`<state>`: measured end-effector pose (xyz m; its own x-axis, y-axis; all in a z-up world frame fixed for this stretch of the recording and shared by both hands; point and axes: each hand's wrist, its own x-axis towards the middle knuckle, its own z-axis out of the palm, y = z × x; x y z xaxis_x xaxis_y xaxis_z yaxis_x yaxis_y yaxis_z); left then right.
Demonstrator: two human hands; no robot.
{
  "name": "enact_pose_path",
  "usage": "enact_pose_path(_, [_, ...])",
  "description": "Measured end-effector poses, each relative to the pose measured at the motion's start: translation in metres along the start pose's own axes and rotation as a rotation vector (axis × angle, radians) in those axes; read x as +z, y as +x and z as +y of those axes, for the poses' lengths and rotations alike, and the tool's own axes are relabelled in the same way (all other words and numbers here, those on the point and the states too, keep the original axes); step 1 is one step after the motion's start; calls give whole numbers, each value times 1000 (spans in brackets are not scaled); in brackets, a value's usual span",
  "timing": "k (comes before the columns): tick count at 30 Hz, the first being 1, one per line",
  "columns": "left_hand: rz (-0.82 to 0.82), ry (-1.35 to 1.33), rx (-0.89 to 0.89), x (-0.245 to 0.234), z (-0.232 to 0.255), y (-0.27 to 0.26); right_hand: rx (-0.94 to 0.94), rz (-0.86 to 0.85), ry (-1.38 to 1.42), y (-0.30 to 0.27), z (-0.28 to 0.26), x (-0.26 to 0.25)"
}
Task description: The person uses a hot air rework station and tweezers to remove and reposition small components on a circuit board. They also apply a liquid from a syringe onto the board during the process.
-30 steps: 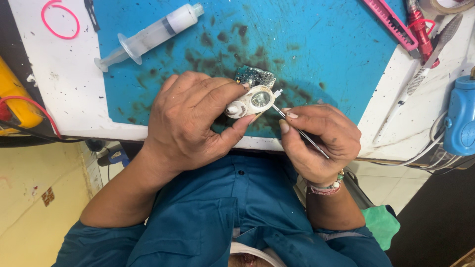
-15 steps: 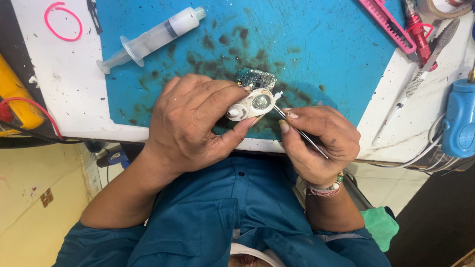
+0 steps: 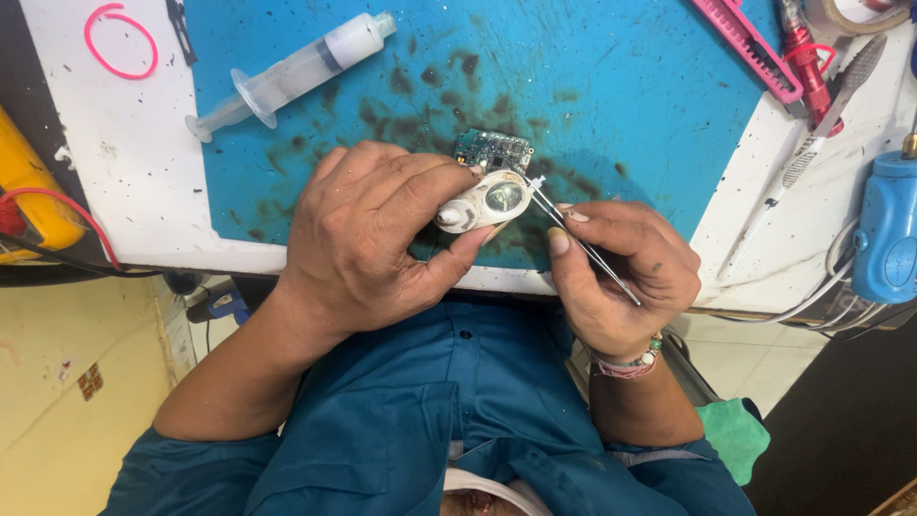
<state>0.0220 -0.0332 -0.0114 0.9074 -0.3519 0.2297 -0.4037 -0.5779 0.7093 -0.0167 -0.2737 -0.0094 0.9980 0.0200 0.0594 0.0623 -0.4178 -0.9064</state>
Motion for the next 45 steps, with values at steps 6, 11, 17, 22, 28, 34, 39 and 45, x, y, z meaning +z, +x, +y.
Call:
enact_pose_path(6, [25,1,7,1,-2,-4,-11,10,30,0,1,1])
enact_pose_path(11, [244,44,-73,4,-5,-8,-7,62,69,-2,4,3])
enact_pose_path(17, [262,211,-187,4,-1,-17,-16,124,60,-5,9,3])
enact_pose_path(22, [282,322,-188,5,-2,-21,-43,162,181,-7,17,3])
enact_pose_path(28, [289,388,-4,6,3,-18,183,178,455,0,18,-8])
enact_pose_path(34, [269,305,9,3,9,-18,127,179,451,0,21,-2])
enact_pose_path(39, [299,184,52,-1,9,-27,58,183,402,-7,22,4])
enact_pose_path(45, [719,394,-7,-50,-28,-93,0,214,446,-7,21,5])
